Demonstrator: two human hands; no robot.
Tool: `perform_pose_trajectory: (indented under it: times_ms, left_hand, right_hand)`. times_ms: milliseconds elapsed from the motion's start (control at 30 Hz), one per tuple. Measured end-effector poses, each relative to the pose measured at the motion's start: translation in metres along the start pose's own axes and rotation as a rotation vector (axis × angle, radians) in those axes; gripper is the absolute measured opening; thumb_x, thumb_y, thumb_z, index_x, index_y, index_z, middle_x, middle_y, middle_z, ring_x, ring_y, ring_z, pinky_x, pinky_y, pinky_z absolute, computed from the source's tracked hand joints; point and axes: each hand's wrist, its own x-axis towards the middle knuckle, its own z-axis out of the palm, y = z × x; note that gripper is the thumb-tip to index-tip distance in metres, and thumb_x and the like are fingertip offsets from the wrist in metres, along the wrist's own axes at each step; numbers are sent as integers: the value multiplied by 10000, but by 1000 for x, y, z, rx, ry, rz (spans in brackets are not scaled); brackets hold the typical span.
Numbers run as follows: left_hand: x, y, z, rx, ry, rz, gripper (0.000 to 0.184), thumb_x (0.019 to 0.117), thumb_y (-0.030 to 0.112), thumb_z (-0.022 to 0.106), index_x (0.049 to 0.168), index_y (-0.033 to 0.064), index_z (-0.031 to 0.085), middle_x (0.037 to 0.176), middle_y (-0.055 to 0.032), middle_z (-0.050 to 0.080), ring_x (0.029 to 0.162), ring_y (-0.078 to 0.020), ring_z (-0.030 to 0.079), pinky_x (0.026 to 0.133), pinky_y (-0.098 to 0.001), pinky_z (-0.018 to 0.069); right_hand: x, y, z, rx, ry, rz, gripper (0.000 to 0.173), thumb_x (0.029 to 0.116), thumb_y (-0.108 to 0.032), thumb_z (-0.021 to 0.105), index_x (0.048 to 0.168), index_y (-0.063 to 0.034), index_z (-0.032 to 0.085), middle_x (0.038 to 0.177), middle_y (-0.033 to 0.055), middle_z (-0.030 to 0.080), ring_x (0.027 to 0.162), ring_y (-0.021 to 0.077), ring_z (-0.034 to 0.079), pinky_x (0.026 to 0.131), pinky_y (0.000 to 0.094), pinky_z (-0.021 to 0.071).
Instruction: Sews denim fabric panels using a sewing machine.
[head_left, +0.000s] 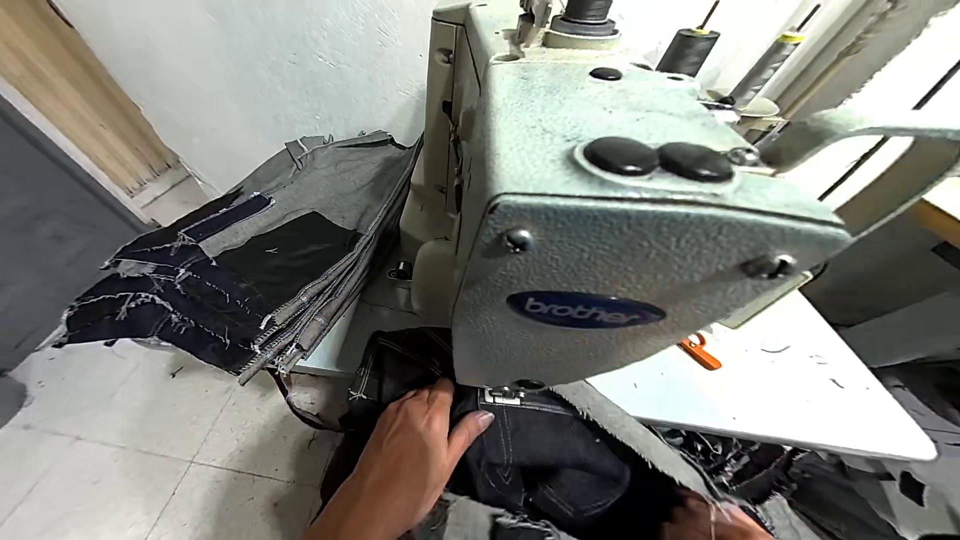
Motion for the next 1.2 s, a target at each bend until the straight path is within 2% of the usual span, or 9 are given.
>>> perform_pose_trajectory:
  times_ms: [100, 133, 200, 267, 300, 400, 500, 733, 1200]
  left_hand:
    - [0, 2, 9, 34, 81, 20, 656, 1016, 539, 469, 968, -68, 711, 767, -193, 701, 733, -344, 737, 658, -487, 602]
    - [1, 2, 10, 24, 83, 18, 661, 1015, 547, 467, 963, -65, 711, 756, -192, 695, 724, -345, 733, 651, -492, 599]
    - [2, 3, 6, -55, 24, -31, 654, 1012, 546, 490, 988, -72, 705, 773, -204, 689, 748, -364, 720, 683, -523, 582]
    - [2, 3, 2, -174, -3, -90, 608, 1006, 507, 540, 1022, -77, 710, 807, -212, 695, 777, -363, 713, 724, -535, 572]
    - [0, 0, 5, -227, 32, -99, 553, 998, 474, 566, 984, -60, 712, 770, -185, 677, 731, -329, 693, 690, -506, 565]
    - [-13, -28, -5, -337, 89, -208, 396, 985, 368, 625, 971, -14, 728, 780, -149, 690, 748, -288, 697, 704, -513, 568]
    - [-33, -81, -24, -362, 156, -354, 376, 993, 332, 605, 1118, 1, 733, 939, -155, 743, 914, -282, 726, 838, -571, 563]
    - [-57, -103, -23, -355, 182, -422, 473, 991, 457, 525, 1022, 23, 712, 760, -29, 683, 624, -90, 653, 559, -304, 546]
    - [-53, -105, -17, -442, 248, -361, 384, 979, 401, 576, 1036, 47, 714, 791, 66, 697, 655, 73, 625, 565, -135, 508]
  right_hand:
    - [-1, 28, 20, 197, 498, 84, 354, 956, -440, 687, 932, -88, 716, 906, 27, 733, 936, 119, 705, 1006, 386, 529]
    - [12, 25, 26, 88, 702, 163, 353, 931, -424, 719, 956, -74, 686, 909, 42, 704, 912, 125, 681, 904, 363, 558]
    - [44, 19, 38, -104, 891, 317, 645, 762, -379, 826, 1125, 113, 619, 1065, 330, 626, 985, 500, 608, 834, 644, 471]
    - [65, 28, 56, 18, 852, 463, 837, 744, -322, 828, 1330, 175, 496, 1267, 425, 543, 1158, 614, 532, 952, 735, 415]
    - [69, 36, 64, 156, 784, 534, 758, 823, -330, 776, 1348, 145, 505, 1246, 368, 589, 1145, 522, 587, 961, 682, 452]
    - [79, 46, 62, 417, 645, 551, 297, 953, -339, 594, 999, -61, 689, 785, -13, 671, 716, 66, 655, 681, 315, 557]
    - [102, 6, 49, 363, 681, 284, 280, 1011, -297, 538, 968, -64, 688, 760, -57, 648, 672, -39, 596, 643, 180, 516]
    - [166, 2, 34, -178, 938, -63, 207, 926, -124, 545, 796, -1, 649, 660, 108, 628, 616, 183, 653, 584, 301, 526]
    - [161, 13, 31, -125, 917, -69, 198, 928, -167, 572, 798, -29, 631, 677, 71, 615, 686, 85, 636, 683, 184, 501]
